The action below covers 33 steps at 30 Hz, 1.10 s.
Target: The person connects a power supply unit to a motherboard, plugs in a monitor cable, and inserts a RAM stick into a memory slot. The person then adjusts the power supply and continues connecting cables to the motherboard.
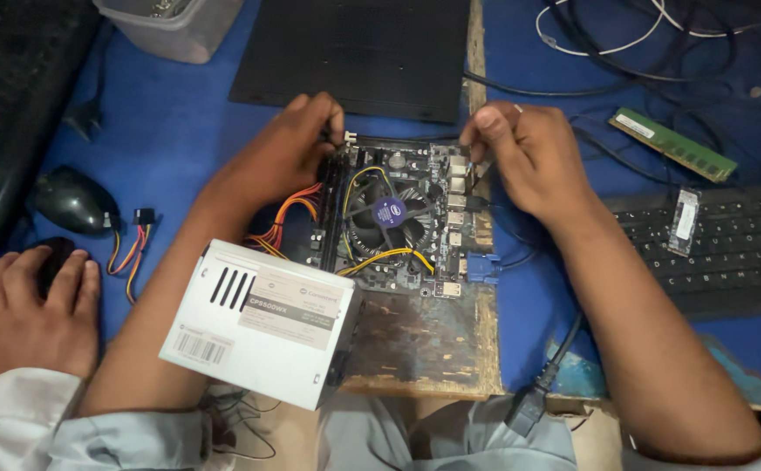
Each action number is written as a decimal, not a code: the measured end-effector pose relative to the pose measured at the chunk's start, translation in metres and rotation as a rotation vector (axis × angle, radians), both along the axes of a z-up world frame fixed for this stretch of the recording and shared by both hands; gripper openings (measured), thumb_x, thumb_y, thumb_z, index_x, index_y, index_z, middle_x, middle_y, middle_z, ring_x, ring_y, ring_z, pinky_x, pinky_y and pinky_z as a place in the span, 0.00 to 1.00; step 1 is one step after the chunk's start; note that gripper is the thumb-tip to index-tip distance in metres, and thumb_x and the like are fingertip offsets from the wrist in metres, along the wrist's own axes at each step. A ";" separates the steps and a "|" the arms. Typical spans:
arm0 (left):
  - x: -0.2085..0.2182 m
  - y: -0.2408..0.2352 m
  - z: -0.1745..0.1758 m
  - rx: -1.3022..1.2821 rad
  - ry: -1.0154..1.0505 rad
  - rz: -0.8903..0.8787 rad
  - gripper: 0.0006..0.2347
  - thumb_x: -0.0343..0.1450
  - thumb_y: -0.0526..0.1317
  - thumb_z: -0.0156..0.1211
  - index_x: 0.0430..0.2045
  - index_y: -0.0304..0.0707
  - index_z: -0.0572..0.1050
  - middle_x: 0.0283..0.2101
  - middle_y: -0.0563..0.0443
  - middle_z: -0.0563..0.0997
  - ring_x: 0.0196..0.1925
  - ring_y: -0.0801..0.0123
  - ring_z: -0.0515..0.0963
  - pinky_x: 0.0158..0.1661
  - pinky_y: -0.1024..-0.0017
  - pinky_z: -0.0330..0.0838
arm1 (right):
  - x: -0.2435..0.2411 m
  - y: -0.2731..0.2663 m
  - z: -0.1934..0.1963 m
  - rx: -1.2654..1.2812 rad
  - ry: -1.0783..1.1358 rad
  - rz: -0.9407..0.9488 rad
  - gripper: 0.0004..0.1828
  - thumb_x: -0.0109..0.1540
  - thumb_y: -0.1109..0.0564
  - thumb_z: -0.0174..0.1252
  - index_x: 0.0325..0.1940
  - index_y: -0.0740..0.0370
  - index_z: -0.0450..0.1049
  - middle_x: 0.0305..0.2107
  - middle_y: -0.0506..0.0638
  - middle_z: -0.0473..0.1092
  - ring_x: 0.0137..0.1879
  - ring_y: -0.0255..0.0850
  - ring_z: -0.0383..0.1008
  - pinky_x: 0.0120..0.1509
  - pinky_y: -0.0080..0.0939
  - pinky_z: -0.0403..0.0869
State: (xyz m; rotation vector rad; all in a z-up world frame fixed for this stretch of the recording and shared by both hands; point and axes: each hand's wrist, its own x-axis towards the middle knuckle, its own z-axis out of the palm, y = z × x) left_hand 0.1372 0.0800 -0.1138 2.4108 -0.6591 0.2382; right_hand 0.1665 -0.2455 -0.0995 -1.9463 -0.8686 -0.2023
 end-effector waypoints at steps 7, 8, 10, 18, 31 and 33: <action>0.001 -0.001 -0.003 0.008 0.068 0.008 0.13 0.68 0.22 0.58 0.40 0.33 0.64 0.40 0.40 0.73 0.42 0.52 0.78 0.41 0.61 0.72 | 0.000 0.001 0.002 -0.038 -0.015 0.016 0.29 0.77 0.43 0.42 0.38 0.65 0.78 0.26 0.50 0.76 0.35 0.37 0.80 0.41 0.36 0.74; 0.001 -0.001 -0.003 0.001 0.064 -0.002 0.13 0.68 0.21 0.58 0.40 0.33 0.64 0.40 0.40 0.73 0.42 0.53 0.77 0.41 0.61 0.72 | 0.000 0.001 0.003 -0.049 -0.012 0.009 0.29 0.77 0.43 0.42 0.37 0.65 0.78 0.26 0.50 0.76 0.35 0.37 0.80 0.41 0.37 0.74; 0.001 -0.001 -0.004 -0.014 0.062 -0.015 0.14 0.67 0.21 0.58 0.40 0.33 0.64 0.40 0.40 0.73 0.42 0.54 0.77 0.41 0.62 0.73 | 0.000 0.001 0.003 -0.056 -0.013 0.005 0.29 0.77 0.43 0.42 0.37 0.65 0.78 0.26 0.50 0.76 0.35 0.37 0.80 0.41 0.37 0.74; 0.003 -0.001 -0.004 0.014 0.024 -0.029 0.15 0.65 0.21 0.60 0.39 0.32 0.65 0.39 0.40 0.74 0.42 0.51 0.77 0.41 0.61 0.72 | -0.004 0.002 0.006 -0.069 -0.022 -0.006 0.29 0.76 0.42 0.42 0.37 0.64 0.78 0.25 0.50 0.76 0.35 0.38 0.79 0.40 0.37 0.74; -0.001 -0.003 0.003 0.027 0.019 -0.003 0.14 0.67 0.21 0.59 0.41 0.32 0.65 0.41 0.38 0.75 0.44 0.50 0.78 0.42 0.60 0.74 | -0.005 0.003 0.009 -0.084 -0.060 0.009 0.28 0.77 0.44 0.43 0.37 0.66 0.78 0.26 0.52 0.76 0.34 0.40 0.79 0.40 0.38 0.74; 0.000 -0.002 0.001 0.025 0.022 -0.014 0.14 0.68 0.21 0.58 0.41 0.32 0.65 0.41 0.39 0.75 0.43 0.51 0.78 0.42 0.61 0.73 | -0.005 0.003 0.009 -0.070 -0.049 0.016 0.28 0.76 0.44 0.43 0.37 0.66 0.78 0.26 0.52 0.76 0.34 0.40 0.79 0.40 0.38 0.74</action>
